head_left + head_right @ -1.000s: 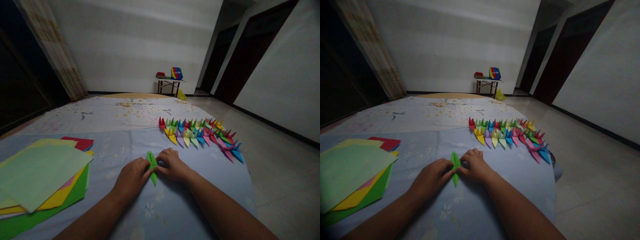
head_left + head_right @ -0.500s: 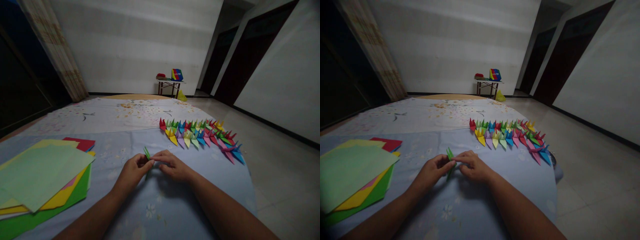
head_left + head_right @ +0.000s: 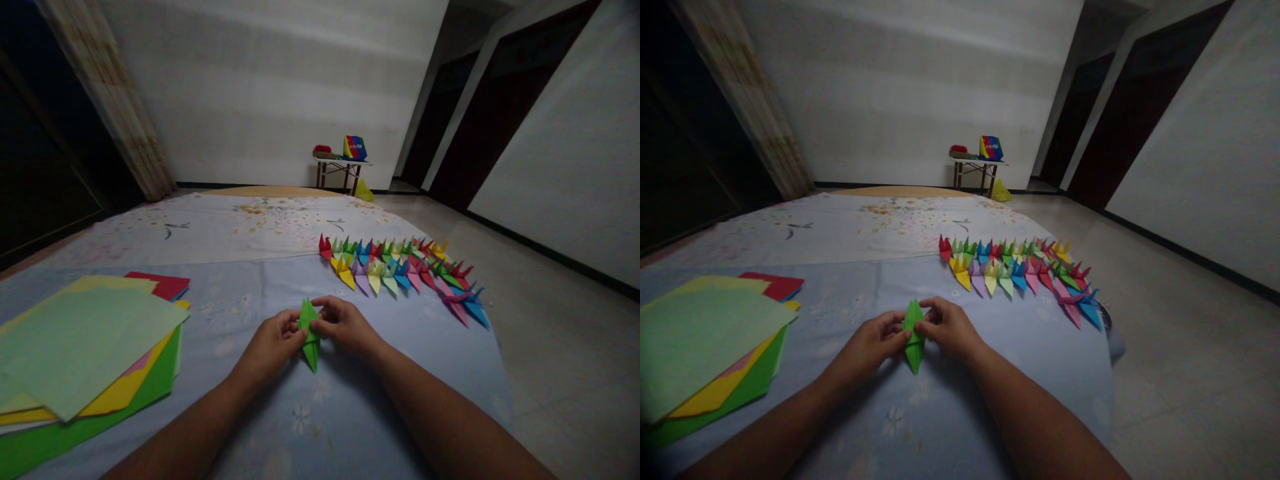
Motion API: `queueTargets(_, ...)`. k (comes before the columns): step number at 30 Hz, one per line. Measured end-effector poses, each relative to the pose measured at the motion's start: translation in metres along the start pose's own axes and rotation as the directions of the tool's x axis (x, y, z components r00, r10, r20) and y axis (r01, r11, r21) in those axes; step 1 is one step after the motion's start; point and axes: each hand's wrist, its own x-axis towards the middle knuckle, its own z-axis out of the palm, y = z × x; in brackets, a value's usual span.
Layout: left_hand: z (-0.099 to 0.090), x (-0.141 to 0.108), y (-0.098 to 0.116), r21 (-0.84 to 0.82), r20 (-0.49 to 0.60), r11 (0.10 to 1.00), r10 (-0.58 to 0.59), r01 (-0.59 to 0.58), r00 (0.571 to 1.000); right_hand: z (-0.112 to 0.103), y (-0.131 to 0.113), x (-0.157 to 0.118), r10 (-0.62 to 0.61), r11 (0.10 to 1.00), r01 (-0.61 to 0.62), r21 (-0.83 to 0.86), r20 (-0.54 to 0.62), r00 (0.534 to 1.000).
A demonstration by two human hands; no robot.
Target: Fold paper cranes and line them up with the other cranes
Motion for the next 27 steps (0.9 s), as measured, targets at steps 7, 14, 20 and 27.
queueTargets(7, -0.006, -0.004, -0.007, 0.629, -0.056, 0.746, 0.324, -0.219, 0.944, -0.002, 0.001, 0.0, -0.09, 0.887, 0.049, -0.46, -0.067, 0.994)
queueTargets(14, -0.001, -0.002, -0.008, 0.772, -0.012, 0.6, 0.342, -0.208, 0.94, -0.005, -0.001, 0.0, -0.169, 0.787, 0.099, -0.609, -0.059, 0.984)
queueTargets(20, 0.001, -0.003, -0.007, 0.805, -0.039, 0.568, 0.336, -0.169, 0.941, -0.011, -0.004, -0.003, -0.13, 0.776, 0.06, -0.628, -0.066, 0.989)
queueTargets(27, 0.001, -0.004, -0.007, 0.801, -0.061, 0.576, 0.347, -0.162, 0.936, -0.01, -0.005, -0.003, -0.129, 0.77, 0.099, -0.63, -0.001, 0.992)
